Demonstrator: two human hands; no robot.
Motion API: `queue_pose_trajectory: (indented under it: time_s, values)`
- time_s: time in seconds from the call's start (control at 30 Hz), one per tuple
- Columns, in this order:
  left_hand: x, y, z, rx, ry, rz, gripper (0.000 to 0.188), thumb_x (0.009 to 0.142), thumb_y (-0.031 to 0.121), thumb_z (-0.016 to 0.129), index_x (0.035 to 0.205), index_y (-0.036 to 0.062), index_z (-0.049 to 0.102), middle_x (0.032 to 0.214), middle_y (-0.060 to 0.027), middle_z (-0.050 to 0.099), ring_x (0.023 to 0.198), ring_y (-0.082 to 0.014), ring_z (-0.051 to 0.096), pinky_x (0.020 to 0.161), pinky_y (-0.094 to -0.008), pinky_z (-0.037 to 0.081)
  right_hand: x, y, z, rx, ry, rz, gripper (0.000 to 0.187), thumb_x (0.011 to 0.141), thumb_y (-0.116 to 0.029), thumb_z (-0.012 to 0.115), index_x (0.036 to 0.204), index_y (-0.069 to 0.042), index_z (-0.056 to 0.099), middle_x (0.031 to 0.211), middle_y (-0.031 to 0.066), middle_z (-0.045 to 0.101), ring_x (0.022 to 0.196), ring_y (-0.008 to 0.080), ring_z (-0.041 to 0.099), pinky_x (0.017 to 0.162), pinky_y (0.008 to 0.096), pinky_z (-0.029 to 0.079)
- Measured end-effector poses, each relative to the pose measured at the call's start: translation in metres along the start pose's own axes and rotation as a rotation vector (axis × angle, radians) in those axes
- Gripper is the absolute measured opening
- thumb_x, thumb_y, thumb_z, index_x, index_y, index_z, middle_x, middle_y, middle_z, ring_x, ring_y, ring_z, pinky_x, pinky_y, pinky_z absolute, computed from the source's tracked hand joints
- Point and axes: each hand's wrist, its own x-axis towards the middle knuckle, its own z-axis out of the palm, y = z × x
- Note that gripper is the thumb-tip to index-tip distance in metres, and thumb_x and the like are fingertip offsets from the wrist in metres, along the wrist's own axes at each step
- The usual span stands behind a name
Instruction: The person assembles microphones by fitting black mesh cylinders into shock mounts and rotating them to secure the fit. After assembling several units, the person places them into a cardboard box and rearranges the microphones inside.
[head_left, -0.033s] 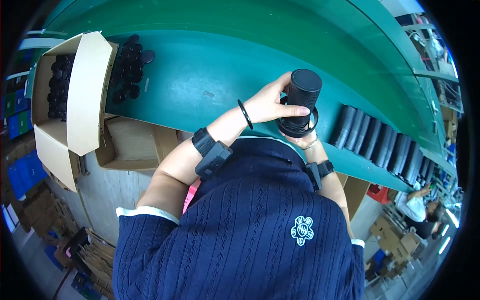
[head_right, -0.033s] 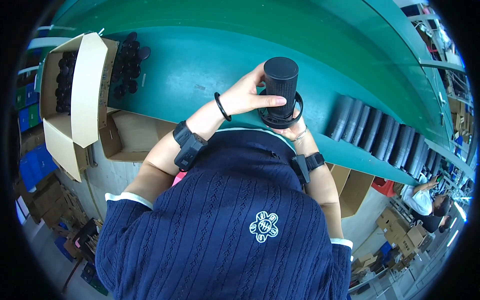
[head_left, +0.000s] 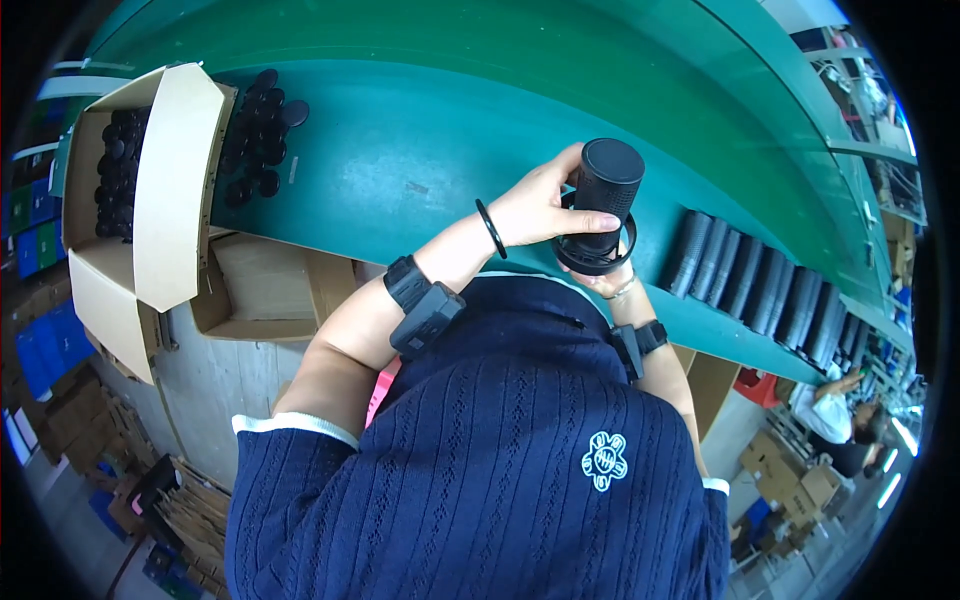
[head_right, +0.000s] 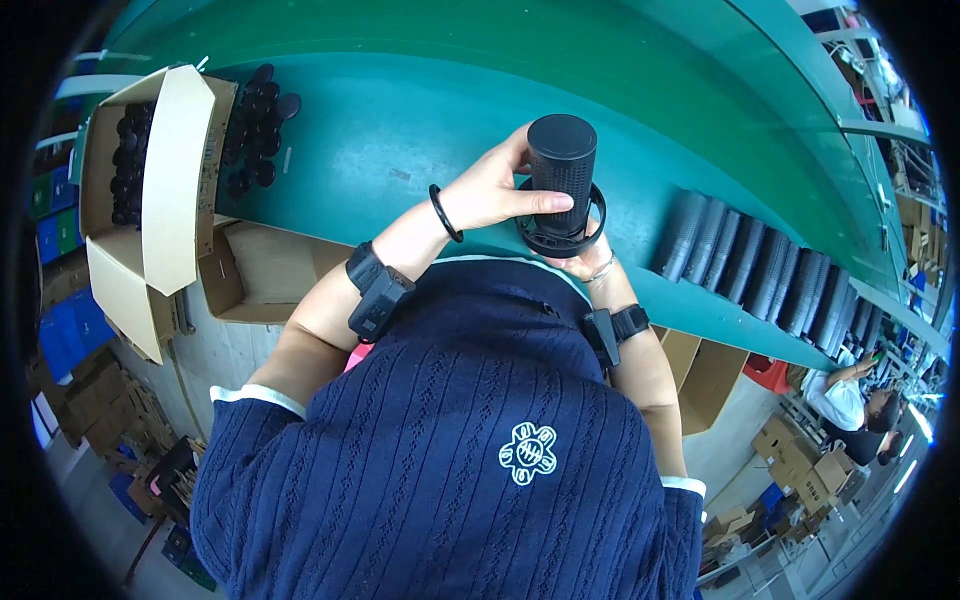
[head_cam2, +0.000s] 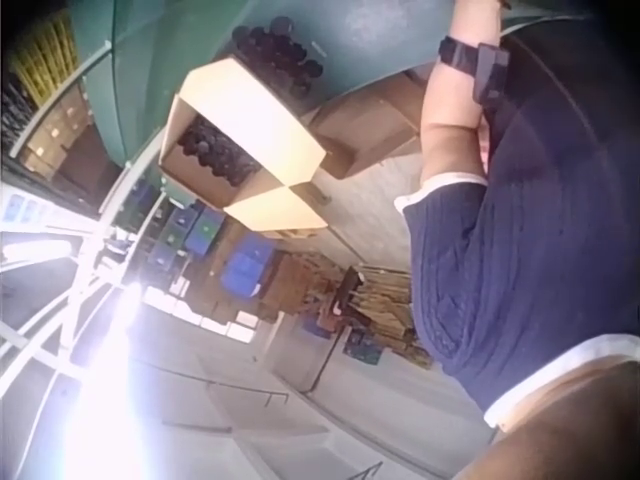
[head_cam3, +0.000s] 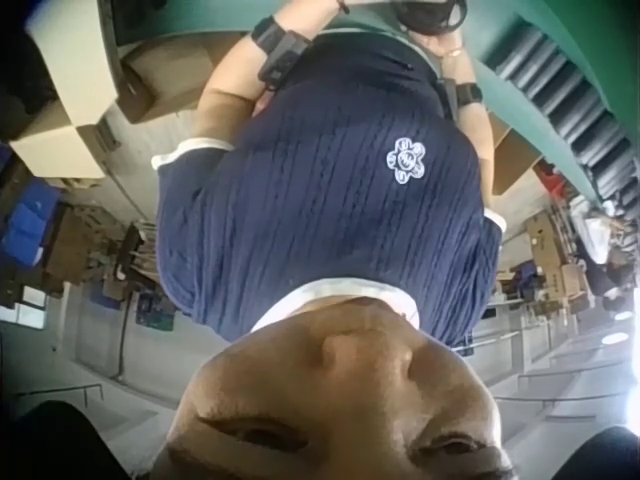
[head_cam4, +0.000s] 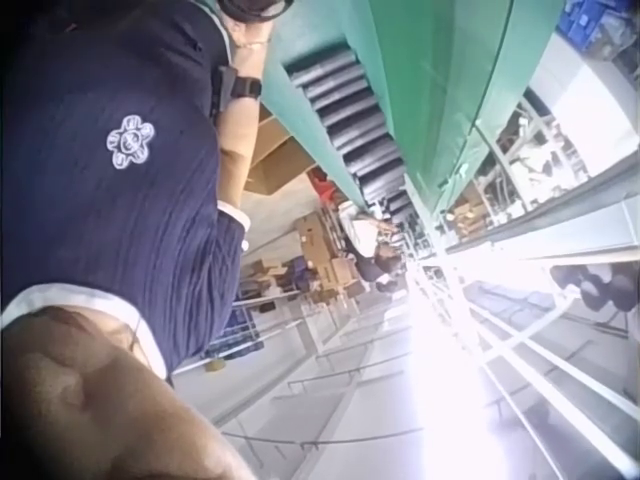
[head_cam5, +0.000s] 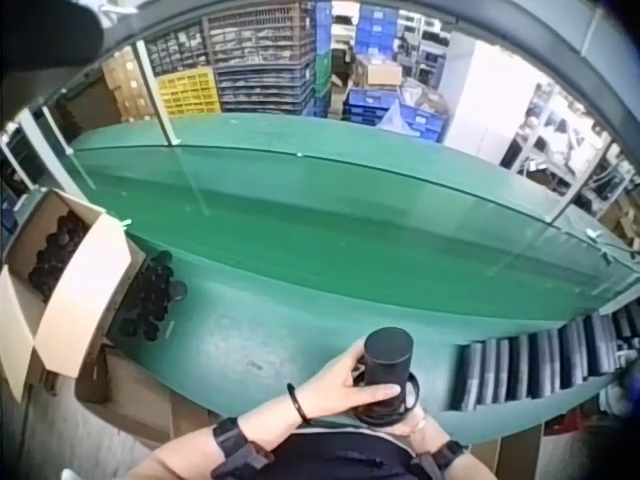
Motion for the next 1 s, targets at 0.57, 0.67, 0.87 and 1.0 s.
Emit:
queue_pose_trajectory:
  time_s: [0.57,0.67,0.87,1.0]
  values:
    - [-0.011,-0.087,-0.027,-0.338,0.446,-0.958,0.062,0.088,0.06,0.046,0.109,0.0022,0.052,0.095,-0.0115,0.06,0.083,-0.0213,0.057,0.074,-0.0363,0.047,0.016,-0.029,0.068,-1.844,0.65,-0.625,0.045,0.062,-0.018,0.076,0.102,-0.003,0.059,0.094,0.0125,0.059,0.089,0.0263,0.06,0.08,0.0349,0.049]
    - [-0.021,-0.073,-0.025,0.016,0.426,-0.582,0.058,0.087,0.057,0.052,0.091,0.0005,0.063,0.088,-0.0055,0.059,0.083,-0.0141,0.051,0.078,-0.0277,0.04,0.02,-0.026,0.077,-1.867,0.624,-0.601,0.046,0.062,-0.02,0.077,0.102,-0.004,0.061,0.093,0.0123,0.059,0.088,0.0265,0.06,0.078,0.0344,0.049]
    - [-0.021,-0.067,-0.021,-0.203,0.376,-0.505,0.046,0.089,0.046,0.058,0.092,0.0012,0.065,0.087,-0.0029,0.06,0.082,-0.013,0.051,0.08,-0.0272,0.039,0.021,-0.025,0.093,-1.981,0.565,-0.563,0.047,0.061,-0.022,0.078,0.103,-0.007,0.063,0.089,0.0114,0.059,0.082,0.0261,0.059,0.072,0.0333,0.049]
    - [-0.021,-0.063,-0.019,-0.394,0.428,-0.563,0.036,0.09,0.037,0.059,0.09,0.0009,0.064,0.087,-0.004,0.062,0.083,-0.0125,0.052,0.082,-0.0287,0.039,0.022,-0.021,0.097,-2.014,0.483,-0.637,0.046,0.063,-0.021,0.078,0.105,-0.009,0.063,0.084,0.0107,0.057,0.077,0.0263,0.058,0.069,0.0335,0.049]
